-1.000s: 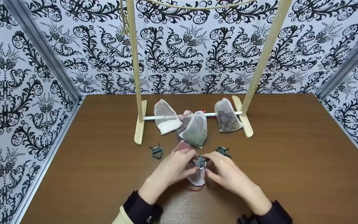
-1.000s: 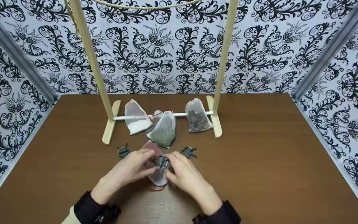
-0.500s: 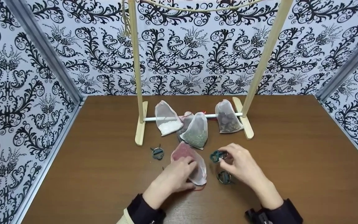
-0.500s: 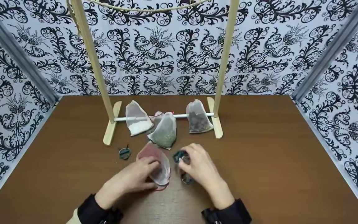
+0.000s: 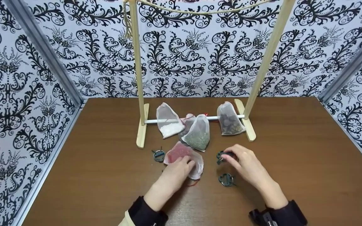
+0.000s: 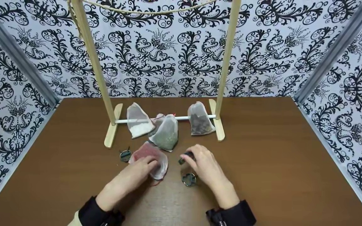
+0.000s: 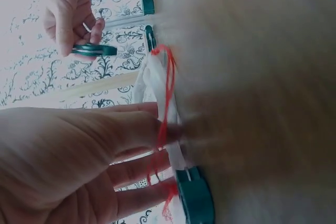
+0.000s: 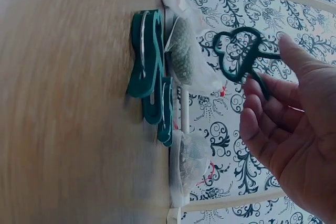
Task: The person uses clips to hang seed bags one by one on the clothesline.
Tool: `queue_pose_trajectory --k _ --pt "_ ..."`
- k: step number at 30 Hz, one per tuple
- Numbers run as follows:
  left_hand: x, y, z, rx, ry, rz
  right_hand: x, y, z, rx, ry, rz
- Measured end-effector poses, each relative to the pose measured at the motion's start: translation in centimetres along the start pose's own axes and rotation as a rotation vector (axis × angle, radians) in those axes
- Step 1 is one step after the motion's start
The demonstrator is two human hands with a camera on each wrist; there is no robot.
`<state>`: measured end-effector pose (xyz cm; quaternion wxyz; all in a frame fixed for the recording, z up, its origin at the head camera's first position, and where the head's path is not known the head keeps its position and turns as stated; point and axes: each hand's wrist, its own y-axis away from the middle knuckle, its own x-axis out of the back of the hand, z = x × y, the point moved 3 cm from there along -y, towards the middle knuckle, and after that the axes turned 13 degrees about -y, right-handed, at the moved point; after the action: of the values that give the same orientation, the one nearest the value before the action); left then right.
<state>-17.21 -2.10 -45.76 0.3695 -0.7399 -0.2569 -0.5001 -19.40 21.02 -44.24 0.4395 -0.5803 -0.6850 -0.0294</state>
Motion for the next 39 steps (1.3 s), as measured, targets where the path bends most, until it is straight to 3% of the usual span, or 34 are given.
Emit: queue_pose_trajectory --k 7,14,16,22,27,32,39 --pt "-0.4 -0.3 -0.5 0.004 -0.065 0.058 0.6 0.1 -0.1 -0.033 -0.015 -0.028" --pt "-0.6 -0.1 -0.5 -0.041 0.060 -0.093 1.6 -0.2 -0.3 -0.067 -0.034 -0.065" --pt "-0.6 -0.2 -0.3 -0.039 0.057 -0.099 1.8 -0.2 -0.3 -0.064 -0.039 -0.063" --pt "-0.6 -0.3 0.1 -0.001 -0.027 -0.031 1.9 -0.2 -0.2 -0.072 -0.053 -0.073" --pt "-0.5 -0.3 0.1 0.014 -0.027 -0.011 1.9 0.0 -0.1 -0.060 -0.047 -0.064" --pt "-0.1 -0.5 -0.2 0.023 -0.059 0.042 1.7 -0.1 -0.3 0.034 -0.041 -0.021" --pt "0.7 -1.2 -2.1 0.090 0.042 0.126 1.9 -1.0 -0.6 0.126 -0.059 0.029"
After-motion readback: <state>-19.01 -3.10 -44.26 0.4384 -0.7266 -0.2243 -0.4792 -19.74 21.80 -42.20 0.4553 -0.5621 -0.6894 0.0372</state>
